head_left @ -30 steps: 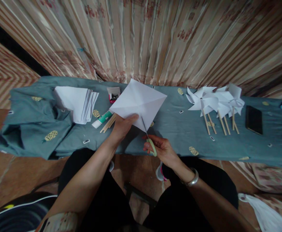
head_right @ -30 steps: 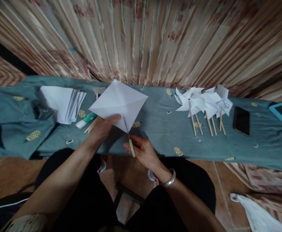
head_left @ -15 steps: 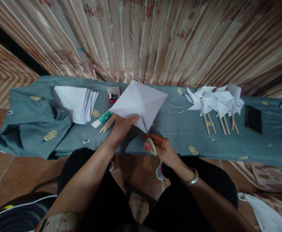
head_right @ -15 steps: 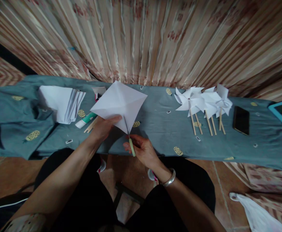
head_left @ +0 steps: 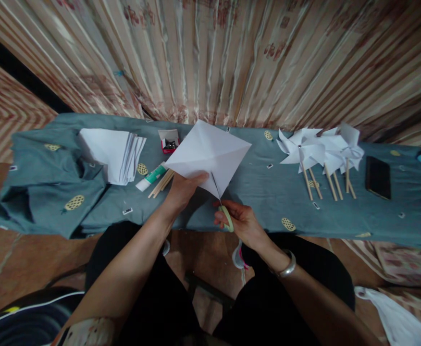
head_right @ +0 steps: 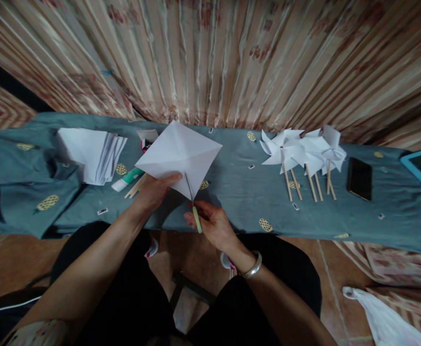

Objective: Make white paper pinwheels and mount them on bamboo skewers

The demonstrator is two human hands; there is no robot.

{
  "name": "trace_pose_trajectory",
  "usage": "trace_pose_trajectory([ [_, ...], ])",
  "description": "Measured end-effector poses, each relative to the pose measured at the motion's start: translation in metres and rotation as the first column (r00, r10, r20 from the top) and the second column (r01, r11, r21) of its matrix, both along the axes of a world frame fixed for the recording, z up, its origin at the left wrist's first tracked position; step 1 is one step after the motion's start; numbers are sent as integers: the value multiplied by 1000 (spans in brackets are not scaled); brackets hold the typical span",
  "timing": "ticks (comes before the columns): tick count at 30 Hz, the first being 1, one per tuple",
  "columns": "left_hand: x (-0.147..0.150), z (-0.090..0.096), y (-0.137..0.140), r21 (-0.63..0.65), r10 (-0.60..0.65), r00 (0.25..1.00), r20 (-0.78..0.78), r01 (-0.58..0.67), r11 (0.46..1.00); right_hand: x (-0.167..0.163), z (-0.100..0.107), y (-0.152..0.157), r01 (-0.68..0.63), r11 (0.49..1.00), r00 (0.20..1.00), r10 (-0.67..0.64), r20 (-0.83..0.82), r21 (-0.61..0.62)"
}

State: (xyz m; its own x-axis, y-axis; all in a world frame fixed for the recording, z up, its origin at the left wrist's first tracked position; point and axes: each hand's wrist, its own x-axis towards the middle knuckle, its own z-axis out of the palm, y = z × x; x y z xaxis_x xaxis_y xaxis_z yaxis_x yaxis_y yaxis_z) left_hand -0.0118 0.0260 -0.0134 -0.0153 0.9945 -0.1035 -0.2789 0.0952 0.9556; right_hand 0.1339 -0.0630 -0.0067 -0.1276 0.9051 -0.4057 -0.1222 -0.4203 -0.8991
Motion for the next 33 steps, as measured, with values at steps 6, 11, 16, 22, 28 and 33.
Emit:
trace_pose_trajectory([
  [6, 0, 1, -3, -14, -40, 999, 7, 40, 999, 2, 0, 1, 6, 1000, 1000, -6, -22, -27],
  [11, 2, 0, -4, -26, -22, 1000, 13, 22, 999, 3, -1, 1, -9, 1000, 1000, 9, -11, 3],
  [16, 2, 0, -4, -25, -37, 999, 30, 38, 999, 2, -5, 1, -4, 1000, 1000, 4, -7, 2],
  [22, 2, 1, -6, -47, -52, 996, 70, 55, 997, 5, -7, 1, -28, 999, 1000, 28, 12, 22],
  [28, 4, -1, -9, -92, -86, 992, 91, 94, 991, 5, -6, 2, -39, 998, 999, 38, 26, 47],
  [33, 4, 0, -10, -93, -71, 991, 114, 82, 992, 4, -6, 1, -21, 999, 1000, 21, 12, 32],
])
